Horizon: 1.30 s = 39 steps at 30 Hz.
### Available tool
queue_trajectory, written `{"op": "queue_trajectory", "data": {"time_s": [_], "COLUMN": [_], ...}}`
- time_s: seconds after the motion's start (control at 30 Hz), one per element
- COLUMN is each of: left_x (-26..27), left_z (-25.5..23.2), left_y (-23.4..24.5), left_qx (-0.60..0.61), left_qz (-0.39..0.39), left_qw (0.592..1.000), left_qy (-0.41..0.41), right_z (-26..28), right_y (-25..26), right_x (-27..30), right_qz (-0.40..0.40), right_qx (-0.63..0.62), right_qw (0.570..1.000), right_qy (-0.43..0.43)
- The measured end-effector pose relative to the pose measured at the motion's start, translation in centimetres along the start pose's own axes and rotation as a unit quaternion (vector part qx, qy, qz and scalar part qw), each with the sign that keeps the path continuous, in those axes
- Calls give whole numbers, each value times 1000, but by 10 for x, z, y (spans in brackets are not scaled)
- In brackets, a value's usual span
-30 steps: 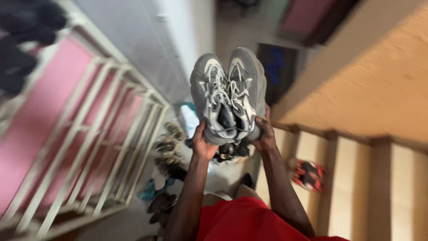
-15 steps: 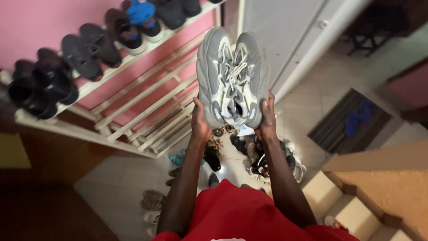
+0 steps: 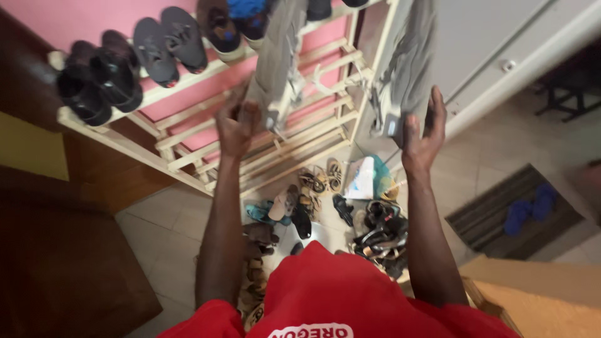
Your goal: The person picks up multiple pairs of shoes from the floor and stairs, wipes them with a blue cloth, and places them on a wooden shoe rack. The person handles black dress shoes, gray sneakers, and red-and-white sneakers, arranging them on the top shelf.
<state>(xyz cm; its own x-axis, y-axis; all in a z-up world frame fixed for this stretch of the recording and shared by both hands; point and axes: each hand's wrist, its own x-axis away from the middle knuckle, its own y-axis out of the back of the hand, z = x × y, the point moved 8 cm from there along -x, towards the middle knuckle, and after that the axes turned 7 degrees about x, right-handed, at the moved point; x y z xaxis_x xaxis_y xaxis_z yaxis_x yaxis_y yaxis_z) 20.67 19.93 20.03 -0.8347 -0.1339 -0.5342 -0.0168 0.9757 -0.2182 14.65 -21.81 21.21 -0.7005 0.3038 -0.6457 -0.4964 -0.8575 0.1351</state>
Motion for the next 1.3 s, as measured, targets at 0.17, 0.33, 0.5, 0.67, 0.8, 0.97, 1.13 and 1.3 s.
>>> {"op": "queue_trajectory", "data": {"time_s": [0.17, 0.33, 0.5, 0.67, 0.8, 0.97, 1.13, 1.3], "left_x": [-9, 43, 49, 61, 75, 65, 90, 102], "left_z": [-29, 34, 60, 63, 50, 52, 57, 81], "left_y": [-38, -151, -108, -85, -150, -91, -138, -82], "left_qx": [-155, -173, -112, -138, -219, -307, -277, -193], "left_qz": [-62, -31, -29, -206, -7, -157, -54, -262], "left_qw": [985, 984, 988, 957, 974, 938, 958, 911], "left_qy": [-39, 4, 99, 150, -53, 41, 38, 254], "right_z": [-68, -65, -82, -98, -85, -114, -73, -104], "right_y": [1, -98, -53, -32, -76, -28, -82, -51], "right_x": [-5, 47, 32, 41, 72, 59, 86, 68], "right_qz": [-140, 103, 130, -49, 144, 69, 174, 8], "right_qx": [-22, 25, 59, 7, 120, 160, 153, 147], "right_qw": [967, 986, 967, 963, 979, 976, 973, 974], "right_qy": [-214, -130, -210, -267, -78, -132, 5, -172]}}
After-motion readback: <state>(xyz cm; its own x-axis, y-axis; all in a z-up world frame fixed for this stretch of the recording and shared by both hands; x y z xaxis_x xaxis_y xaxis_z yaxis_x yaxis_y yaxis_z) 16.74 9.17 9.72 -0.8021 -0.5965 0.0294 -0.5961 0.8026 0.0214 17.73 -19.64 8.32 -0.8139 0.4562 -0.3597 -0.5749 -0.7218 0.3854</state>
